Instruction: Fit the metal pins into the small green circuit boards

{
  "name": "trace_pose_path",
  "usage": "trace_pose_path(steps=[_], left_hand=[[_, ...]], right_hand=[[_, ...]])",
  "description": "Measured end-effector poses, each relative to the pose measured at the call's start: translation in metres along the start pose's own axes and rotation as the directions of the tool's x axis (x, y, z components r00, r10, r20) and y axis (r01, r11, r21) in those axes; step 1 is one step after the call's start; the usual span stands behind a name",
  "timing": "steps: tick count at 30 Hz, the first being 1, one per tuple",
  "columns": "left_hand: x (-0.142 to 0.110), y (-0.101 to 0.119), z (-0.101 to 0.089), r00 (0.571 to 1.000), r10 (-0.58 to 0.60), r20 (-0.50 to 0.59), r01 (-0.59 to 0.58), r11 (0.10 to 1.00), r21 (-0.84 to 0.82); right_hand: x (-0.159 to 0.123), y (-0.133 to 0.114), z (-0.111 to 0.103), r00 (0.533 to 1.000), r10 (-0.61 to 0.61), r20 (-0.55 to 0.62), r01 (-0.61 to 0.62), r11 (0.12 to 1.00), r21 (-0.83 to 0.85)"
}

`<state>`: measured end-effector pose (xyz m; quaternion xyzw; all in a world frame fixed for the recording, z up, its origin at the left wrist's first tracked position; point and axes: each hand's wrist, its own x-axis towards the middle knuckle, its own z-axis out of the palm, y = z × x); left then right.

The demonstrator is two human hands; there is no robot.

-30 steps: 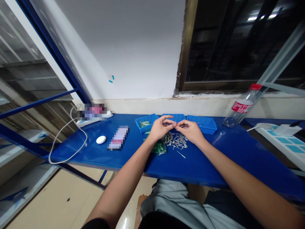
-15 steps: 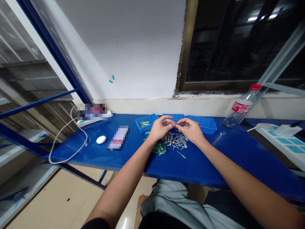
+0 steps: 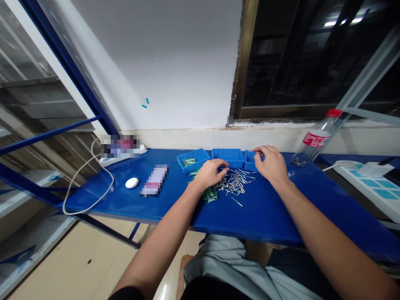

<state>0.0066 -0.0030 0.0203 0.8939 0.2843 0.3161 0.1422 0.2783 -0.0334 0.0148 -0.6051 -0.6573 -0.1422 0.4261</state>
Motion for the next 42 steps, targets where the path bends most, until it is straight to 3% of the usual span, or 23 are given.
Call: trace_pose_path(steps=[4, 11, 16, 19, 23, 26, 28, 38, 42], left_hand=[[-0.002, 0.000, 0.004, 0.998, -0.004, 0.062, 0.006, 1.000, -0.025], [-0.002, 0.000, 0.006, 0.993, 0.008, 0.118, -0.009, 1.000, 0.008], [-0.001, 0.002, 0.001, 1.000, 0.025, 0.001, -0.025, 1.000, 0.017], [-0.001, 0.004, -0.001, 0.998, -0.004, -0.069, 0.007, 0.999, 0.039], [-0.002, 0.003, -0.002, 0.990, -0.042, -0.136, 0.053, 0.995, 0.080], [-0.002, 0.002, -0.001, 0.988, -0.059, -0.140, 0.071, 0.994, 0.085], [-0.002, 0.002, -0.001, 0.989, -0.060, -0.134, 0.072, 0.994, 0.083], [-0.002, 0.003, 0.002, 0.995, -0.051, -0.083, 0.058, 0.994, 0.090], [-0.002, 0.003, 0.002, 0.996, -0.072, -0.058, 0.076, 0.995, 0.071]], right_hand=[[-0.001, 0.009, 0.003, 0.997, 0.065, 0.047, -0.060, 0.994, -0.087], [-0.003, 0.006, 0.003, 0.993, 0.072, 0.089, -0.065, 0.995, -0.074], [-0.005, -0.007, 0.006, 0.985, -0.130, 0.113, 0.116, 0.986, 0.120], [-0.011, -0.025, 0.012, 0.933, -0.301, 0.200, 0.240, 0.930, 0.277], [-0.022, -0.047, 0.025, 0.816, -0.488, 0.309, 0.354, 0.846, 0.399], [-0.026, -0.054, 0.032, 0.754, -0.552, 0.355, 0.405, 0.817, 0.411], [-0.027, -0.053, 0.034, 0.739, -0.555, 0.382, 0.418, 0.822, 0.386], [-0.027, -0.051, 0.032, 0.734, -0.542, 0.408, 0.443, 0.839, 0.317], [-0.025, -0.048, 0.031, 0.809, -0.473, 0.350, 0.335, 0.859, 0.386]])
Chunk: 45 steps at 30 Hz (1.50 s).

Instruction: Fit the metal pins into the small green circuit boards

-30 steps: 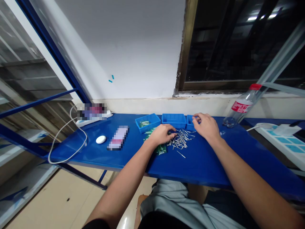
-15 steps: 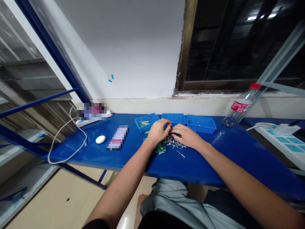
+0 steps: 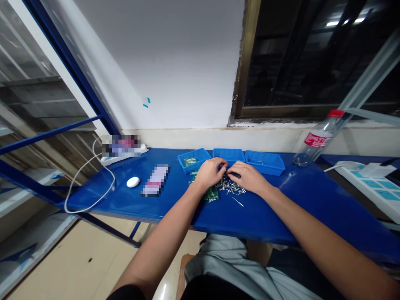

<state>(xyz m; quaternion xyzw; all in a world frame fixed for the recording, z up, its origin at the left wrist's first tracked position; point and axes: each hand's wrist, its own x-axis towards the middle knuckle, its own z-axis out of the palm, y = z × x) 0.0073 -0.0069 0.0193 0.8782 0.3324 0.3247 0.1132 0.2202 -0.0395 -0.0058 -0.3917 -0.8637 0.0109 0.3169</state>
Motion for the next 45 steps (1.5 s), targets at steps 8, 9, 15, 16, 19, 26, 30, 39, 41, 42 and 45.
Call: trace_pose_path(steps=[8, 9, 15, 16, 19, 26, 30, 39, 41, 42, 45], left_hand=[[-0.001, 0.000, 0.001, 0.994, 0.040, 0.099, -0.027, 0.992, -0.124], [-0.001, 0.000, 0.002, 0.994, 0.033, 0.101, -0.020, 0.991, -0.136], [-0.002, -0.001, 0.001, 0.997, 0.033, 0.069, -0.021, 0.987, -0.158], [-0.002, 0.000, 0.001, 0.997, 0.038, 0.063, -0.028, 0.987, -0.159], [-0.002, 0.001, 0.000, 0.998, 0.050, 0.048, -0.042, 0.987, -0.154], [-0.002, 0.003, 0.000, 0.996, 0.050, 0.068, -0.040, 0.989, -0.143], [-0.002, 0.007, -0.003, 0.998, 0.030, 0.056, -0.020, 0.986, -0.164], [0.001, 0.010, -0.006, 0.995, -0.059, 0.081, 0.070, 0.987, -0.144], [0.001, 0.009, -0.005, 0.995, -0.053, 0.083, 0.067, 0.983, -0.169], [0.001, 0.007, -0.003, 0.995, -0.054, 0.081, 0.069, 0.979, -0.191], [0.001, 0.004, 0.000, 0.995, -0.078, 0.064, 0.092, 0.962, -0.258]], right_hand=[[0.001, -0.002, 0.001, 0.916, 0.315, -0.249, -0.209, 0.904, 0.374], [0.002, -0.003, 0.002, 0.911, 0.331, -0.246, -0.206, 0.882, 0.423], [0.003, -0.008, 0.001, 0.923, 0.300, -0.242, -0.189, 0.899, 0.394], [0.003, -0.007, 0.001, 0.923, 0.293, -0.247, -0.190, 0.910, 0.369], [0.001, -0.002, 0.003, 0.916, 0.311, -0.253, -0.214, 0.913, 0.348], [0.001, 0.005, 0.008, 0.918, 0.362, -0.162, -0.277, 0.878, 0.392], [0.003, 0.000, 0.003, 0.923, 0.338, -0.185, -0.272, 0.912, 0.308], [0.003, 0.002, 0.004, 0.933, 0.323, -0.160, -0.233, 0.879, 0.416], [0.003, 0.002, 0.005, 0.940, 0.303, -0.159, -0.220, 0.890, 0.400], [0.003, 0.002, 0.005, 0.940, 0.303, -0.159, -0.220, 0.891, 0.397], [0.003, 0.001, 0.005, 0.926, 0.341, -0.164, -0.249, 0.875, 0.415]])
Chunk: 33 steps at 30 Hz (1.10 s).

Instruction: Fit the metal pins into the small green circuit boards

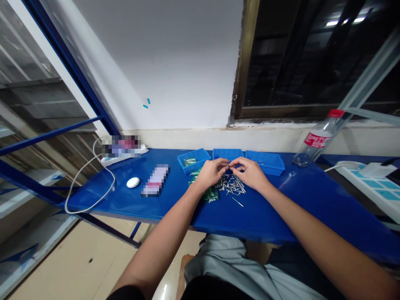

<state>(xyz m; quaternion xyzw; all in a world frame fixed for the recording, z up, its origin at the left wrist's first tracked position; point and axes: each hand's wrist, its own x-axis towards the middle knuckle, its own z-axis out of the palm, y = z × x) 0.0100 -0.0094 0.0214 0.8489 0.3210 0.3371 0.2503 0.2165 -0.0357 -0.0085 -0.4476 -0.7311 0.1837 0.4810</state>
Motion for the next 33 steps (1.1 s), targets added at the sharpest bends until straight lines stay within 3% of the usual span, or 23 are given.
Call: trace_pose_path(steps=[5, 14, 19, 23, 29, 33], left_hand=[[0.000, -0.003, 0.003, 0.999, -0.033, -0.021, 0.031, 0.996, -0.082], [0.003, -0.005, 0.003, 0.995, 0.057, -0.084, -0.065, 0.994, -0.090], [0.001, 0.003, -0.001, 0.995, 0.004, -0.104, -0.008, 0.999, -0.035], [-0.002, 0.008, -0.004, 0.998, -0.044, -0.040, 0.044, 0.999, -0.008], [-0.001, -0.002, -0.001, 0.998, -0.065, -0.027, 0.062, 0.994, -0.089], [0.000, -0.006, 0.002, 0.997, -0.072, -0.038, 0.068, 0.994, -0.086]], right_hand=[[-0.001, 0.002, 0.003, 0.997, 0.076, -0.008, -0.076, 0.995, 0.067], [-0.001, 0.003, 0.007, 0.997, 0.074, 0.004, -0.074, 0.994, 0.077], [0.001, -0.004, 0.003, 1.000, -0.001, -0.030, -0.001, 0.999, -0.049], [0.001, -0.008, -0.001, 0.999, -0.002, -0.033, 0.002, 1.000, -0.002], [0.000, -0.010, -0.001, 0.999, -0.030, -0.021, 0.029, 0.999, -0.040], [-0.001, -0.009, 0.001, 0.998, 0.031, -0.052, -0.032, 0.999, -0.031]])
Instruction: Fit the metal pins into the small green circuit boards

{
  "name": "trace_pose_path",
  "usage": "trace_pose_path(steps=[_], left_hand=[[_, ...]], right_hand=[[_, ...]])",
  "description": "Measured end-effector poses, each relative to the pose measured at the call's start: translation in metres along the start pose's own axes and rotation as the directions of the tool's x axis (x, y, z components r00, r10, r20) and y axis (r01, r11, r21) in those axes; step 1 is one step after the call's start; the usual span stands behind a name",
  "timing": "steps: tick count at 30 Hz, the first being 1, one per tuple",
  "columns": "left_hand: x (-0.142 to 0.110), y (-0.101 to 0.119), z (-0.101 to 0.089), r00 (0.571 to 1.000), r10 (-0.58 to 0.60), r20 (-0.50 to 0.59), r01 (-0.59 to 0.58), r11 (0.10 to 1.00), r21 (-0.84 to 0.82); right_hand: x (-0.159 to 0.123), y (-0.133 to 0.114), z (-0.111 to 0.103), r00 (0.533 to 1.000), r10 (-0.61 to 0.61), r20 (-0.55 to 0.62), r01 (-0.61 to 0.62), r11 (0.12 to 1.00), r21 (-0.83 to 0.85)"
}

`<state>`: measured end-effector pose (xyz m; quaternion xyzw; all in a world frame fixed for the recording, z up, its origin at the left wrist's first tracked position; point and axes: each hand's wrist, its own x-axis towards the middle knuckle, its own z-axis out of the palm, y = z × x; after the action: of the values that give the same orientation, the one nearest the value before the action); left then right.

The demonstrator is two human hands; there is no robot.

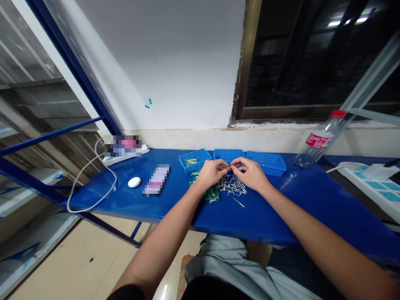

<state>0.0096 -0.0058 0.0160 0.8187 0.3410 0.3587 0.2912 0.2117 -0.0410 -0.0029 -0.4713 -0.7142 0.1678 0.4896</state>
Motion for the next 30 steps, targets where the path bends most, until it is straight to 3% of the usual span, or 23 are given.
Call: trace_pose_path(steps=[12, 17, 22, 30], left_hand=[[0.002, -0.006, 0.004, 0.999, 0.004, -0.049, -0.012, 0.986, -0.168], [-0.001, 0.005, 0.000, 0.998, -0.029, -0.056, 0.026, 0.998, -0.053], [-0.002, 0.007, -0.003, 0.999, -0.026, 0.037, 0.026, 1.000, -0.013], [0.002, -0.007, 0.003, 0.999, -0.033, -0.008, 0.032, 0.998, -0.063]], right_hand=[[0.000, 0.008, 0.004, 0.999, 0.029, 0.038, -0.030, 0.999, 0.037], [0.000, -0.001, -0.002, 0.998, -0.058, -0.006, 0.057, 0.996, -0.072], [0.000, -0.001, -0.002, 0.998, -0.058, 0.026, 0.059, 0.998, -0.015], [-0.002, 0.003, 0.002, 0.998, 0.054, -0.011, -0.053, 0.994, 0.096]])
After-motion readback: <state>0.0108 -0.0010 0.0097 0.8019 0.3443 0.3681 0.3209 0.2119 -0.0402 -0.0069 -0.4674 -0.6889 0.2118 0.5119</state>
